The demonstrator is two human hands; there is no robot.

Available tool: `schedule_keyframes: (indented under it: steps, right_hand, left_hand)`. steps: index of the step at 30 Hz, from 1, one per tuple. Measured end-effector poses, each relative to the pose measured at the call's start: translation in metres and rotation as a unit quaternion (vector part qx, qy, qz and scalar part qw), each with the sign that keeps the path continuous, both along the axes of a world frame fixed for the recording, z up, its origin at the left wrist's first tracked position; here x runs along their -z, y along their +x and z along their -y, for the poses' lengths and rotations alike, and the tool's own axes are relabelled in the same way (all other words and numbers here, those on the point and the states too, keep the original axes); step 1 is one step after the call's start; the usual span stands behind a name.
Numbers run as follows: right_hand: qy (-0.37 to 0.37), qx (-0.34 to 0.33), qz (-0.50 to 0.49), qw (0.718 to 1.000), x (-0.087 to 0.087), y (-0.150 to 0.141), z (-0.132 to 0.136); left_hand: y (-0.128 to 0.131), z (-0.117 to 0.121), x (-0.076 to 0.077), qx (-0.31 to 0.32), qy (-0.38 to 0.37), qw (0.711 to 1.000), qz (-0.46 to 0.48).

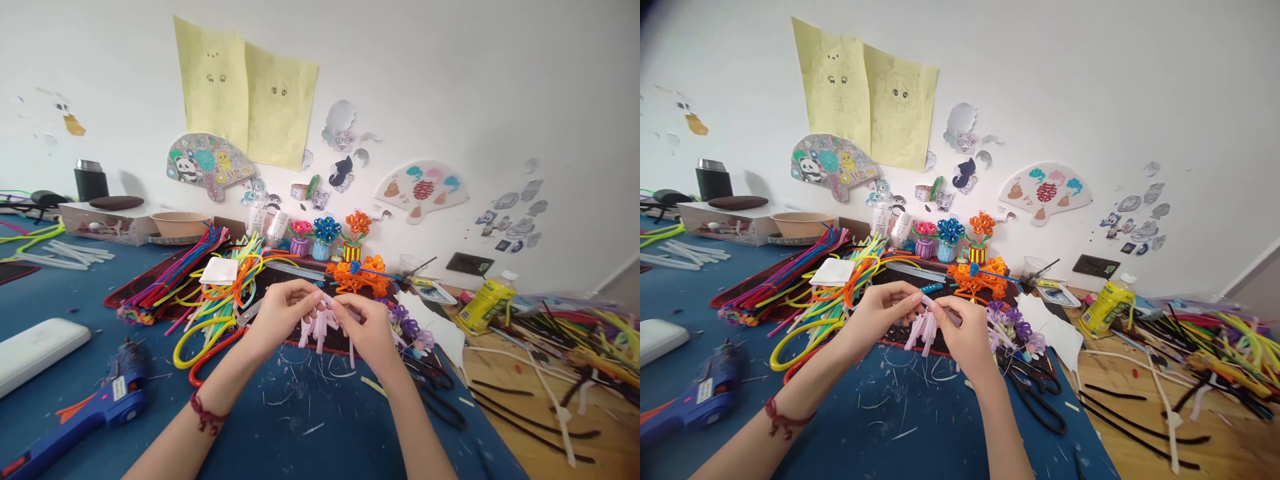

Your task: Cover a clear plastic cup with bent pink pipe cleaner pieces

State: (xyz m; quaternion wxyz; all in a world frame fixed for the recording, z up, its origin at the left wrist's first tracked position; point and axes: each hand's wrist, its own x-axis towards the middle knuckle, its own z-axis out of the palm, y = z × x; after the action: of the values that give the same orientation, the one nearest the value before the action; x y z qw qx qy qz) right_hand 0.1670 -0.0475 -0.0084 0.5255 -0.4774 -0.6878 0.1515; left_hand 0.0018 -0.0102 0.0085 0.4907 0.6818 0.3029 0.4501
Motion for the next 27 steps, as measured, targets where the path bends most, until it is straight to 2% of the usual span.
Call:
schedule_keyframes:
  steps: [4,9,13,20,27]
  right_hand:
    - [-0.005,-0.027,0.000,1.000,-0.001,0.001,0.001]
    - [0.033,-0.030,0.035,0.998,0.000,0.000,0.002]
    - [0.051,-0.015,0.043,0.998,-0.001,-0.002,0.004]
    - [0.043,-0.006,0.053,0.998,0.000,-0.005,0.005]
    - [0.036,0.007,0.049,0.998,0.000,-0.003,0.004]
  left_hand:
    - [-0.001,0.001,0.001,0.066,-0.080,0.993,0.057]
    - [-0.004,-0.002,0.008,0.095,-0.110,0.986,0.079]
    - [-0.006,-0.002,0.007,0.091,-0.103,0.987,0.080]
    - [-0.005,-0.003,0.005,0.063,-0.074,0.994,0.058]
    - [-0.002,-0.005,0.011,0.018,0.006,1.000,0.022]
